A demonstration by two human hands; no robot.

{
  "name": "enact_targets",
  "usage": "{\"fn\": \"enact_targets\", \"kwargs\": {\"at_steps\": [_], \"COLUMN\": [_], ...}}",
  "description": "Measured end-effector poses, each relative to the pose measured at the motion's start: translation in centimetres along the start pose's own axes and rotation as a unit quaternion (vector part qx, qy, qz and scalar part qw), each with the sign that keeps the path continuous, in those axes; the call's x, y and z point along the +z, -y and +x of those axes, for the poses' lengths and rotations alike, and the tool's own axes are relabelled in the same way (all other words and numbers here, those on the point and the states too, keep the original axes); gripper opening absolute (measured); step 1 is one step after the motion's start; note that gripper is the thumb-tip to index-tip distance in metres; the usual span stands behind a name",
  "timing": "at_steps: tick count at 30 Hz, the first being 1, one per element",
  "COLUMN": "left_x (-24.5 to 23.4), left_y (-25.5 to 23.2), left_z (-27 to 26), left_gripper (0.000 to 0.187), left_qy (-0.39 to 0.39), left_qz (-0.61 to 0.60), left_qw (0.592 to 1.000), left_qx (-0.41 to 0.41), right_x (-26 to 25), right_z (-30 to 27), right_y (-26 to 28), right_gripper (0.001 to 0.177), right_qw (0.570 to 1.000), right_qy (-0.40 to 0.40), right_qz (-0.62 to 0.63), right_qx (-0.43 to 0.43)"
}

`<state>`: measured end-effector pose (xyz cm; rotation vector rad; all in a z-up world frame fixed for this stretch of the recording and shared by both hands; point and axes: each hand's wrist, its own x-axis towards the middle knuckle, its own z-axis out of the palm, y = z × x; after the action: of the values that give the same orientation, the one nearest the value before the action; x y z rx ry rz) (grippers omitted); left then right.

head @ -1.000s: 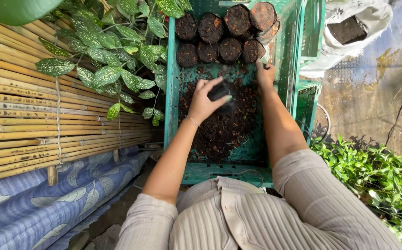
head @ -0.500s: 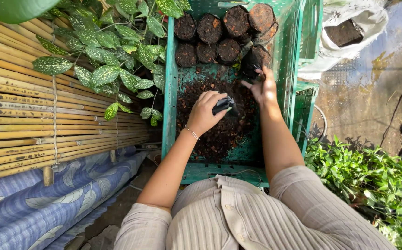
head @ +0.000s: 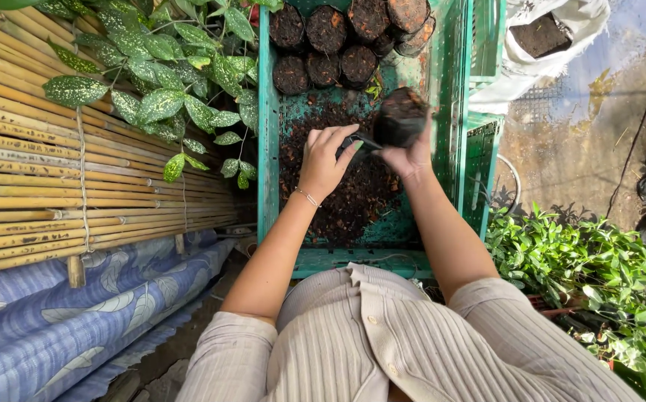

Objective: Mixing soil with bare hands in a green crate and filling small black plastic nursery bags.

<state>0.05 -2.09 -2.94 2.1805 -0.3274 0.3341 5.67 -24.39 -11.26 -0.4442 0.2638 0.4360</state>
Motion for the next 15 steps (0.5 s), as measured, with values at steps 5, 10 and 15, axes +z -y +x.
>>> {"fn": "enact_targets", "kwargs": {"at_steps": [5,10,15], "left_x": [0.1,-1.2,-1.3], "left_y": [1.6,2.3,1.1], "left_z": [-1.1,-1.4,-1.2], "left_gripper": [0.030,0.031,0.029], "left_qy": [0.047,0.114,0.062], "left_qz": [0.076,0.118,0.202], "left_qw": [0.992,0.970,0.973], "left_qx": [-0.087,-0.182,-0.095], "right_x": [1.1,3.4,13.6], "right_z": [-1.4,-3.5,-8.0], "right_y": [-0.8,-0.4,-1.0], "right_gripper": [0.063,0.027,0.033], "right_qw": [0.981,0.679,0.441], "right_qy": [-0.072,-0.049,0.021], "right_qz": [-0.178,-0.710,-0.856], "right_qx": [0.042,-0.180,-0.270]}}
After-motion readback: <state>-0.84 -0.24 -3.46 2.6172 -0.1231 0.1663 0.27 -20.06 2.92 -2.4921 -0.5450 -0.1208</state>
